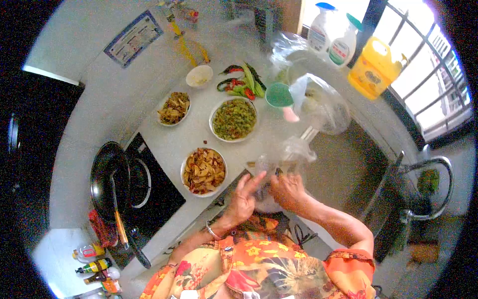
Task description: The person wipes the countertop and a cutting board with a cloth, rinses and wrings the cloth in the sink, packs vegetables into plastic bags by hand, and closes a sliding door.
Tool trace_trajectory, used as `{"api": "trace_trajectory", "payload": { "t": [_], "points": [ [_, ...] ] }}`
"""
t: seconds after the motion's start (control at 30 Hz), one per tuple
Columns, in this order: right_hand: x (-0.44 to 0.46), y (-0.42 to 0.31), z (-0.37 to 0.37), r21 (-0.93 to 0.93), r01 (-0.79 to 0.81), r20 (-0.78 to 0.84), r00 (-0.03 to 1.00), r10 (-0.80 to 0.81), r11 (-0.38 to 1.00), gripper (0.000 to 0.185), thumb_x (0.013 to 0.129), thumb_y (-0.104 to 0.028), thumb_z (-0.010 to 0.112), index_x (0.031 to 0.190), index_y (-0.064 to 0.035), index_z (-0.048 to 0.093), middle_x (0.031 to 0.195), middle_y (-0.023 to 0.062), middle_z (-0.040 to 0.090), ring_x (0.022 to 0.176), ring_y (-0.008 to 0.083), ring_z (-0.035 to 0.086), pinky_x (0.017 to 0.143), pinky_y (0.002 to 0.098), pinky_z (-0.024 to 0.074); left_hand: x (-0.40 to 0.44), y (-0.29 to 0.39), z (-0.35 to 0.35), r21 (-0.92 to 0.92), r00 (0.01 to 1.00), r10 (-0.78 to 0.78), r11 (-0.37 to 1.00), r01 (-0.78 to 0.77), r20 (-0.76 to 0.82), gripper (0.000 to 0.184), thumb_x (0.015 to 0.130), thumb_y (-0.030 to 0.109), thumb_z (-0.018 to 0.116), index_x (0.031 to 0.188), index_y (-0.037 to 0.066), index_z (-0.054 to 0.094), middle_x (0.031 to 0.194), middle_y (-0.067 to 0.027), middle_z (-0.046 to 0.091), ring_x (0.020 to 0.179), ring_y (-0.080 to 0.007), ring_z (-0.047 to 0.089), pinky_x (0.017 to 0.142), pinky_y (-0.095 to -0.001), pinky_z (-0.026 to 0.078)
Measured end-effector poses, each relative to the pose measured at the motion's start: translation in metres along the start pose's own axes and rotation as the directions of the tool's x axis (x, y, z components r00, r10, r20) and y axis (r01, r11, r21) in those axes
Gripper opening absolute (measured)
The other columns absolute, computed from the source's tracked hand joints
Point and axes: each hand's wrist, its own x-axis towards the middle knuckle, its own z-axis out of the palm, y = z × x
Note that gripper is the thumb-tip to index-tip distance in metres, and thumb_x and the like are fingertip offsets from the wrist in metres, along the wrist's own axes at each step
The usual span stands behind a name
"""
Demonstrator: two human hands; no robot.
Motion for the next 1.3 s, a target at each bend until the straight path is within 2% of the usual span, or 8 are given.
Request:
{"api": "trace_trajectory", "payload": {
  "t": [0.23,0.4,0.43,0.47,0.67,0.8,0.93,1.3],
  "points": [
    [0.073,0.019,-0.099,0.231,0.145,0.601,0.756,-0.258,0.962,0.033,0.077,-0.036,0.061,0.075,-0.0036,0.059,0.068,0.0152,0.061,0.068,0.0339,0.062,0.063,0.0438,0.0496,0.006,-0.011,-0.004,-0.303,0.984,-0.174,0.937,0.175,0.031,0.063,0.068,-0.006,0.037,0.131,0.001,0.034,0.129,-0.0202,0.041,0.120,-0.0291,0.040,0.101,-0.0345,0.029],
    [0.194,0.066,-0.112,0.198,0.209,0.222,0.942,-0.251,0.958,0.022,0.076,-0.024,0.064,0.073,-0.0023,0.059,0.064,0.0115,0.062,0.057,0.0216,0.061,0.054,0.0350,0.0494,0.006,-0.011,-0.007,-0.285,0.947,-0.314,0.904,0.320,0.065,0.072,0.067,-0.009,0.038,0.136,0.001,0.021,0.133,-0.0211,0.036,0.110,-0.0197,0.046,0.088,-0.0251,0.039],
    [0.227,0.087,-0.091,0.384,0.209,0.008,0.973,-0.229,0.899,0.030,0.075,-0.031,0.061,0.064,-0.0036,0.059,0.059,0.0143,0.058,0.057,0.0297,0.060,0.052,0.0388,0.0477,0.006,-0.014,-0.004,-0.343,0.936,-0.339,0.872,0.349,0.089,0.072,0.067,-0.009,0.038,0.137,0.001,0.020,0.134,-0.0201,0.034,0.107,-0.0176,0.047,0.085,-0.0238,0.040],
    [0.254,0.089,-0.097,0.310,0.183,0.049,0.977,-0.208,0.933,0.012,0.073,-0.010,0.063,0.074,0.0019,0.061,0.070,0.0169,0.063,0.059,0.0249,0.062,0.057,0.0349,0.0500,0.007,-0.016,-0.003,-0.398,0.926,-0.361,0.837,0.375,0.114,0.073,0.067,-0.009,0.038,0.137,0.001,0.019,0.135,-0.0192,0.033,0.104,-0.0155,0.048,0.083,-0.0226,0.041],
    [0.376,0.138,-0.017,0.294,-0.248,0.144,0.966,0.214,0.923,0.037,0.068,-0.028,0.066,0.080,0.0063,0.061,0.078,0.0248,0.061,0.074,0.0332,0.063,0.065,0.0398,0.0509,0.013,-0.019,-0.009,-0.567,0.903,-0.395,0.710,0.418,0.171,0.075,0.070,-0.009,0.041,0.138,0.004,0.013,0.132,-0.0215,0.032,0.108,-0.0250,0.049,0.087,-0.0326,0.043],
    [0.417,0.163,0.039,0.195,-0.154,0.044,0.988,0.149,0.969,0.041,0.066,-0.031,0.067,0.085,0.0053,0.061,0.089,0.0262,0.060,0.083,0.0373,0.061,0.073,0.0415,0.0499,0.024,-0.010,-0.021,-0.604,0.811,-0.518,0.564,0.563,0.271,0.076,0.071,-0.009,0.044,0.139,0.007,0.012,0.132,-0.0213,0.032,0.109,-0.0247,0.048,0.087,-0.0318,0.043],
    [0.420,0.157,0.046,0.269,-0.366,0.125,0.931,0.344,0.891,0.056,0.066,-0.029,0.069,0.105,0.0062,0.050,0.104,0.0257,0.055,0.097,0.0394,0.055,0.083,0.0419,0.0458,0.029,-0.014,-0.016,-0.720,0.771,-0.562,0.397,0.569,0.298,0.079,0.071,-0.007,0.048,0.139,0.009,0.012,0.132,-0.0208,0.032,0.108,-0.0244,0.049,0.085,-0.0298,0.043],
    [0.421,0.138,0.040,0.260,-0.361,0.090,0.932,0.350,0.895,0.056,0.066,-0.024,0.066,0.111,0.0028,0.044,0.095,0.0219,0.058,0.095,0.0379,0.056,0.083,0.0432,0.0441,0.023,-0.033,-0.013,-0.585,0.835,-0.503,0.616,0.528,0.223,0.068,0.073,0.004,0.052,0.135,0.006,0.024,0.133,-0.0157,0.034,0.113,-0.0227,0.045,0.092,-0.0327,0.039]
  ]
}}
